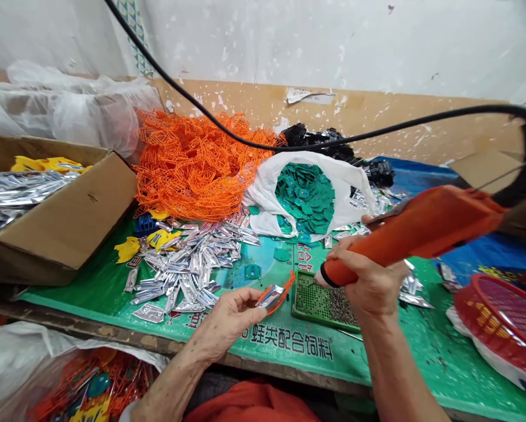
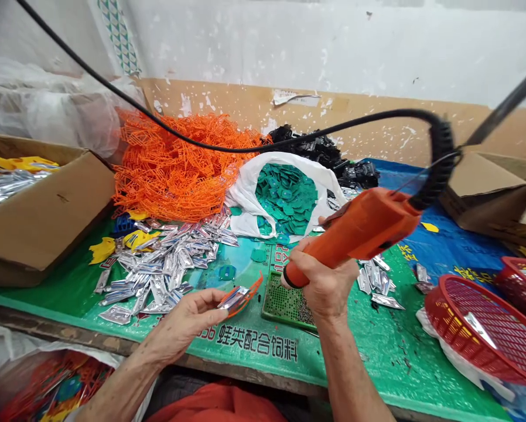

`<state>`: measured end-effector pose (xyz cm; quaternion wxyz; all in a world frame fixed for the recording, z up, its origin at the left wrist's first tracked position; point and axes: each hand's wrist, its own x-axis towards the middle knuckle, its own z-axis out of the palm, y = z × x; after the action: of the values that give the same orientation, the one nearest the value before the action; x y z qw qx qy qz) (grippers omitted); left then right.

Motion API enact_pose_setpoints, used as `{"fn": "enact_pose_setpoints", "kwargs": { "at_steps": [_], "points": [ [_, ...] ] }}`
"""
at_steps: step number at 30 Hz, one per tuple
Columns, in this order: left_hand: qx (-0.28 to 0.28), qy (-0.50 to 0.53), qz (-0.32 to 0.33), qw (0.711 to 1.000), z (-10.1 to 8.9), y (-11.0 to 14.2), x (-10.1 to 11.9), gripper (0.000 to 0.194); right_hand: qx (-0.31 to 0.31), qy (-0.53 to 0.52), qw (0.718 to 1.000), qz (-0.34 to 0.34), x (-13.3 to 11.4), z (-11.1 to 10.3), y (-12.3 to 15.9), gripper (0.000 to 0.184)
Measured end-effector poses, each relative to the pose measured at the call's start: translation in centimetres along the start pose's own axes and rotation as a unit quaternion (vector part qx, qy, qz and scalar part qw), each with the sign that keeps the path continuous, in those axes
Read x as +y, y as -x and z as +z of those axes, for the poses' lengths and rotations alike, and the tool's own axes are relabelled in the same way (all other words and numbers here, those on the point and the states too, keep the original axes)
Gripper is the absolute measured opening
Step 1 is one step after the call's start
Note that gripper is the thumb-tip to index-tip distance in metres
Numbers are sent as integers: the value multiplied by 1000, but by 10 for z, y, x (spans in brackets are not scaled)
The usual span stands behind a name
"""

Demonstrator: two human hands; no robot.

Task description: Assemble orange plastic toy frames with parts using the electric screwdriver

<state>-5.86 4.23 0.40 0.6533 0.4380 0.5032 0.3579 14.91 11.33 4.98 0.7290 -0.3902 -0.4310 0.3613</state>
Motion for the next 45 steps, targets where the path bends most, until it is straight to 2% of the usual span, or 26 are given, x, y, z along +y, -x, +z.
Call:
{"fn": "enact_pose_setpoints", "kwargs": {
  "at_steps": [6, 9, 13, 19, 24, 32, 36, 45],
  "points": [
    [2, 56, -34, 998, 7, -1, -1, 28, -26, -61, 998, -3, -32, 6, 4, 19],
    [15, 89, -58, 994, 11, -1, -2, 28, -47, -87, 995, 15, -45, 10, 12, 29],
    [30, 65, -54, 996, 16, -3, -4, 25, -74, -110, 991, 33, -56, 18, 22, 32],
    [33, 59, -25, 997, 17, -4, -2, 27, -118, -139, 983, 38, -49, 30, 33, 28],
    [26, 83, -14, 996, 17, -3, -1, 27, -121, -150, 979, 60, -40, 31, 38, 33],
    [15, 84, 27, 996, 20, -3, 3, 23, -118, -159, 978, 69, -40, 31, 38, 36],
    [15, 56, 42, 997, 21, -3, 1, 25, -111, -156, 979, 67, -39, 32, 39, 38],
    [36, -19, 64, 997, 24, 5, 13, 28, -122, -149, 978, 74, -38, 33, 41, 38]
  ]
}}
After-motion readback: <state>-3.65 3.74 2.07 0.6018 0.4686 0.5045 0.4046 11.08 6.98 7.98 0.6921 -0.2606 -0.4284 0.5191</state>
